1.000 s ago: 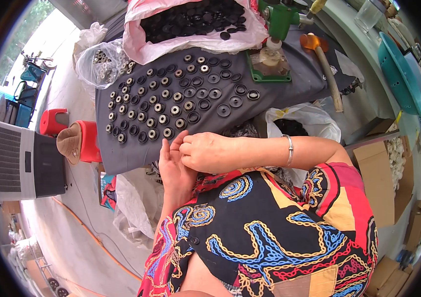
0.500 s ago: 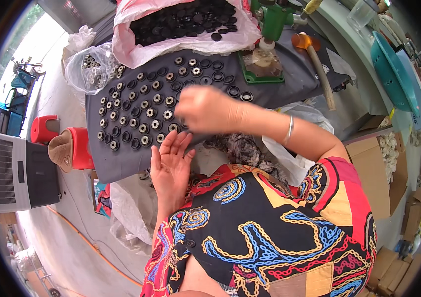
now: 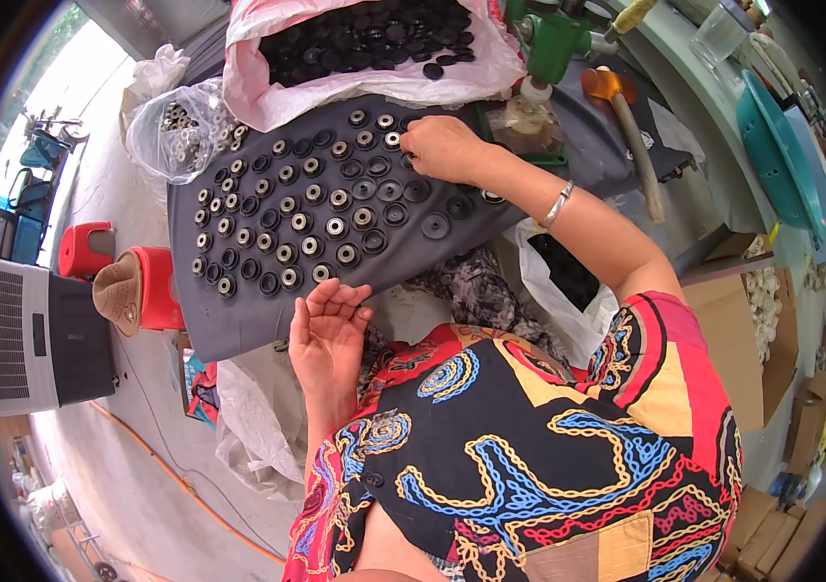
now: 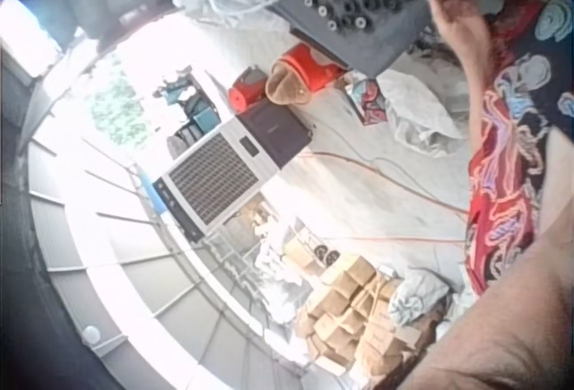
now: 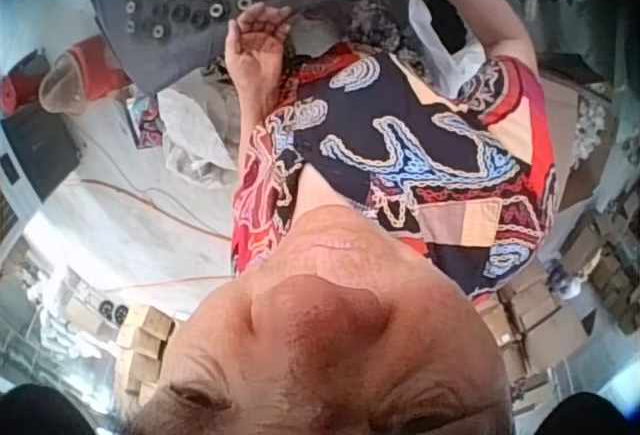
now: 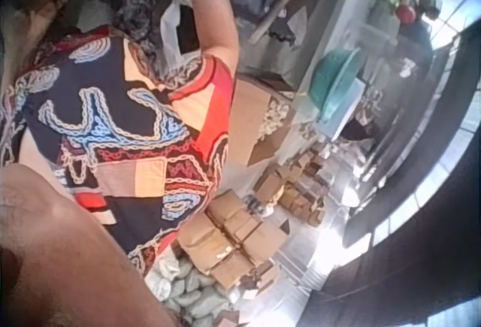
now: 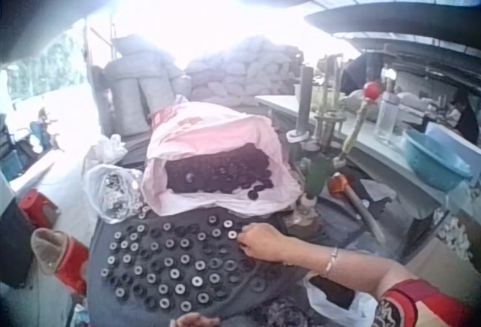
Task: The person places small metal washers into circular indentations on a grey rubber mat. They then use a rubber mallet to tap the washers into place. The person repeats this process for multiple washers across the mat.
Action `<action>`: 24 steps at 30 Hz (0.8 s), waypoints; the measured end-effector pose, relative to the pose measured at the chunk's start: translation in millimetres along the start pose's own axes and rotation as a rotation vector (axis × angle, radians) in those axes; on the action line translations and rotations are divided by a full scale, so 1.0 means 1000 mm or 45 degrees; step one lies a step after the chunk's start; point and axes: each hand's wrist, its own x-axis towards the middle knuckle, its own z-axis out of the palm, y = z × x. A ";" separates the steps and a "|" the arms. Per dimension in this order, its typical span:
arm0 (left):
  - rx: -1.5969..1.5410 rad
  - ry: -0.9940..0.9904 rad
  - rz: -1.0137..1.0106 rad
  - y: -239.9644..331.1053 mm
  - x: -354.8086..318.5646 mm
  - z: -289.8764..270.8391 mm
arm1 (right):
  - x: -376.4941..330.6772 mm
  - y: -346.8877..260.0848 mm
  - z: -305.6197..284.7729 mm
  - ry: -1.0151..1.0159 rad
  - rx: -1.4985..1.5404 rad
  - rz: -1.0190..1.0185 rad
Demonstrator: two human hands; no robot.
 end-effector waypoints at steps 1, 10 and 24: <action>0.013 0.013 0.011 0.002 -0.001 -0.001 | 0.003 -0.002 0.001 -0.007 -0.021 -0.031; 0.051 -0.032 0.043 0.001 0.001 -0.002 | 0.007 -0.003 -0.003 -0.064 -0.135 -0.119; 0.625 0.679 1.093 0.104 0.004 -0.040 | 0.148 -0.123 -0.013 0.318 0.664 -0.273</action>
